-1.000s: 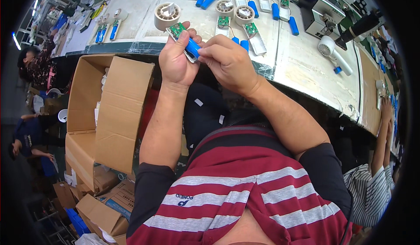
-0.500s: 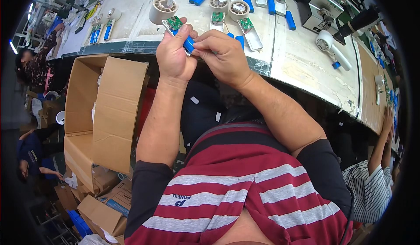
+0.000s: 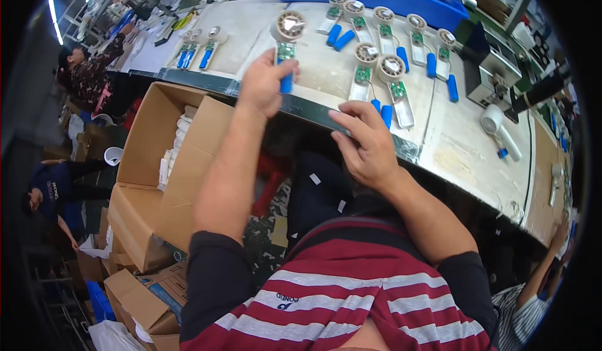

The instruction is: Assemble electronic components onto a plastic base and secure them using an electric screwdriver.

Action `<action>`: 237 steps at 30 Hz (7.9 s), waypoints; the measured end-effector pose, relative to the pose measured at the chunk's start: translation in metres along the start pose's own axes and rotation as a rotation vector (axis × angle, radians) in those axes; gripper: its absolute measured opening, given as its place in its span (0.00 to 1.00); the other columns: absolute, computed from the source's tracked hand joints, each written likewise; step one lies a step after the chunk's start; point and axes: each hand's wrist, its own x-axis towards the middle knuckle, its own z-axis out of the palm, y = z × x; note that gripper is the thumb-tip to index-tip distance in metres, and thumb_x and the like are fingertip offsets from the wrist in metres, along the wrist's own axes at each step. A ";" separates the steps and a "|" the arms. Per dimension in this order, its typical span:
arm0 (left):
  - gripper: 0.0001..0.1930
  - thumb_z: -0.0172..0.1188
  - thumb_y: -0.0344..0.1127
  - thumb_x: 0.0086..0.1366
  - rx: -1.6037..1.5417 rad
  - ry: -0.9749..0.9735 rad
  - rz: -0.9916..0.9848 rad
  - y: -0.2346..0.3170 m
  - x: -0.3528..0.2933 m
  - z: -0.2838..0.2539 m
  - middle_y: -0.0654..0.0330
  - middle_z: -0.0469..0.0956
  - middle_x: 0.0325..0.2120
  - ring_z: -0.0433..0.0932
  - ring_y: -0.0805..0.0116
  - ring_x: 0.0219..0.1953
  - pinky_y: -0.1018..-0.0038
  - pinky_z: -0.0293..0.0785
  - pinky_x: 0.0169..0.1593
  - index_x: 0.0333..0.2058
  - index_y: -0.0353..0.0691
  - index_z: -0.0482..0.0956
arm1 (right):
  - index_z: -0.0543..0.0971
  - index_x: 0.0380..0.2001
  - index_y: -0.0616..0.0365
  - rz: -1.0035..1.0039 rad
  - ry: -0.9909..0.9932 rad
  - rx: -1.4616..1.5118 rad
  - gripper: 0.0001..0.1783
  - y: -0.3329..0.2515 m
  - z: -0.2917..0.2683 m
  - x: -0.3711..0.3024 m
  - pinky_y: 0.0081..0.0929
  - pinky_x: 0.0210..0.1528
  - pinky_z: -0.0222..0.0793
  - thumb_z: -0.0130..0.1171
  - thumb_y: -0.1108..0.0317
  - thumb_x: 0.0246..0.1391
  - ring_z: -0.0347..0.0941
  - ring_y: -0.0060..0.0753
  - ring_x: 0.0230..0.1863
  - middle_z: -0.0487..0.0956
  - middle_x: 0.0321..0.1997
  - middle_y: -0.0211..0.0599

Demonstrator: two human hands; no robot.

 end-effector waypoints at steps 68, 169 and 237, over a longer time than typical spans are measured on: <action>0.19 0.47 0.50 0.85 -0.491 -0.050 0.135 -0.105 -0.029 0.127 0.60 0.76 0.45 0.74 0.77 0.42 0.78 0.76 0.49 0.54 0.39 0.75 | 0.86 0.34 0.65 0.117 -0.204 -0.191 0.08 0.048 -0.015 0.013 0.38 0.54 0.73 0.63 0.80 0.49 0.76 0.50 0.49 0.81 0.52 0.43; 0.21 0.51 0.25 0.75 -0.864 -0.459 -0.022 -0.076 -0.048 0.100 0.54 0.76 0.43 0.75 0.67 0.41 0.73 0.73 0.47 0.64 0.40 0.68 | 0.85 0.39 0.61 0.045 0.077 -0.009 0.10 0.012 -0.034 0.007 0.27 0.37 0.72 0.66 0.83 0.54 0.74 0.30 0.32 0.82 0.34 0.33; 0.26 0.66 0.52 0.67 1.633 -0.126 0.301 0.043 0.331 -0.046 0.43 0.88 0.39 0.84 0.44 0.38 0.54 0.81 0.48 0.39 0.26 0.87 | 0.83 0.48 0.56 0.050 -0.578 -0.512 0.16 0.049 0.006 0.022 0.25 0.31 0.68 0.65 0.68 0.56 0.70 0.33 0.33 0.77 0.47 0.38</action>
